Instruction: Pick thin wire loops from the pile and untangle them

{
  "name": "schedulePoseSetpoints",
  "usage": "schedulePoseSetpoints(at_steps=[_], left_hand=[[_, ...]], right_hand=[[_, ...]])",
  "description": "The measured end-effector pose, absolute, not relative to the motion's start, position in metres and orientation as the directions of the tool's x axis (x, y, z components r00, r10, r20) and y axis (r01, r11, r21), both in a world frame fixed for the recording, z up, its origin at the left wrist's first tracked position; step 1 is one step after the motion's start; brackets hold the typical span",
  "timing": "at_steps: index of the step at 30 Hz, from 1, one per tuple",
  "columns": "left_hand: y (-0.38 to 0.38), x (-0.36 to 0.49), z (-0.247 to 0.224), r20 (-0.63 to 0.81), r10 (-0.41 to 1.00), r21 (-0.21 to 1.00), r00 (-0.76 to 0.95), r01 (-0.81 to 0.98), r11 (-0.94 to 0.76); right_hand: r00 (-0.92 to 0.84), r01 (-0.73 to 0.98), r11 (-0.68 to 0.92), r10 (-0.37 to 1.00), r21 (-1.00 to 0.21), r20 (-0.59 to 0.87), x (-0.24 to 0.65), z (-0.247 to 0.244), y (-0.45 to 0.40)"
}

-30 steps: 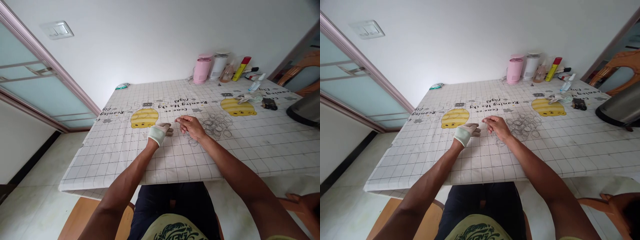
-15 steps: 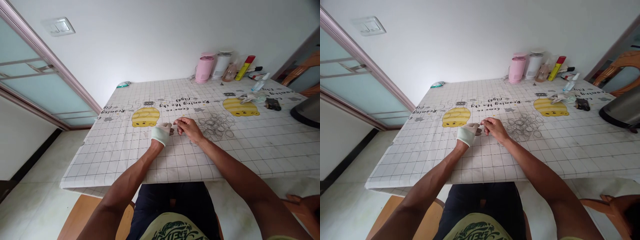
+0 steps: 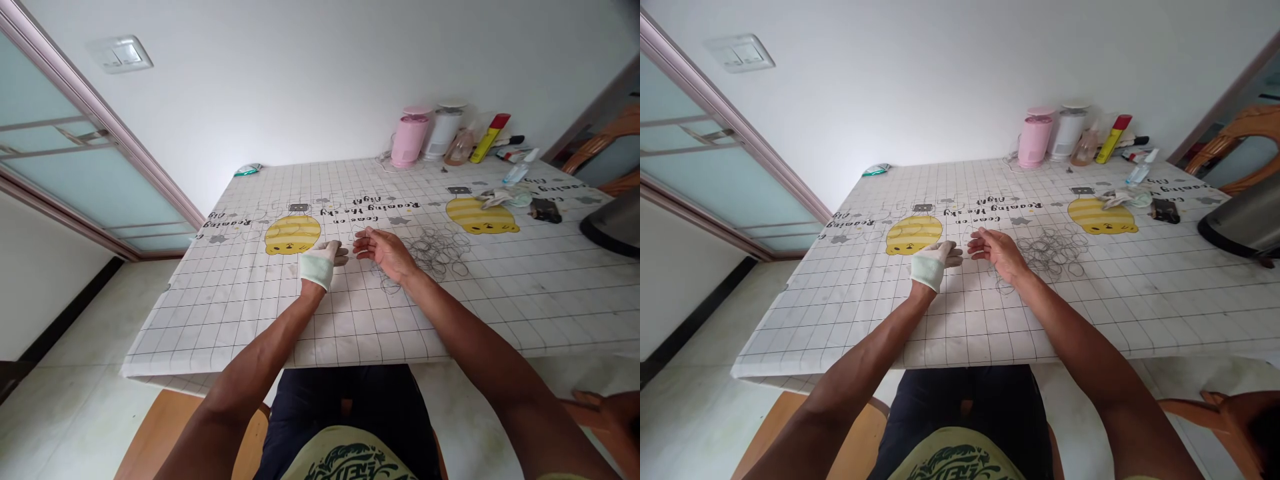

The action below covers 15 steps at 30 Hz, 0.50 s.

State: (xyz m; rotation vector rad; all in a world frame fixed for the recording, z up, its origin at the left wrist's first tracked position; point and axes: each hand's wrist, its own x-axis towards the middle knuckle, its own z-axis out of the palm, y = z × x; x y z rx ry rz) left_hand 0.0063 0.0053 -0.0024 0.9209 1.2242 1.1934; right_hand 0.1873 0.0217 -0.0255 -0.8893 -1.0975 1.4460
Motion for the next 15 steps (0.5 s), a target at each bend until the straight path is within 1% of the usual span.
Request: schedulePoseSetpoints(at_steps=[5, 8, 11, 13, 15], left_hand=[[0.01, 0.002, -0.005, -0.177, 0.984, 0.966, -0.037, -0.199, 0.166], [0.014, -0.001, -0.009, -0.153, 0.988, 0.955, 0.003, -0.257, 0.149], [0.018, -0.003, -0.013, -0.152, 0.988, 0.937, 0.003, -0.316, 0.146], [0.02, -0.004, -0.013, -0.17, 0.985, 0.922, 0.025, -0.348, 0.168], [0.02, -0.004, -0.012, -0.173, 0.983, 0.927, 0.057, -0.327, 0.182]], right_hand=[[-0.163, -0.24, 0.01, 0.985, -0.971, 0.051, 0.189, -0.024, 0.021], [-0.211, -0.188, 0.019, 0.976, -0.982, 0.06, 0.19, -0.024, 0.02], [-0.256, -0.142, 0.038, 0.964, -0.989, 0.073, 0.191, -0.025, 0.02], [-0.265, -0.142, 0.064, 0.959, -0.988, 0.1, 0.191, -0.025, 0.019], [-0.256, -0.162, 0.094, 0.957, -0.982, 0.134, 0.19, -0.025, 0.019]])
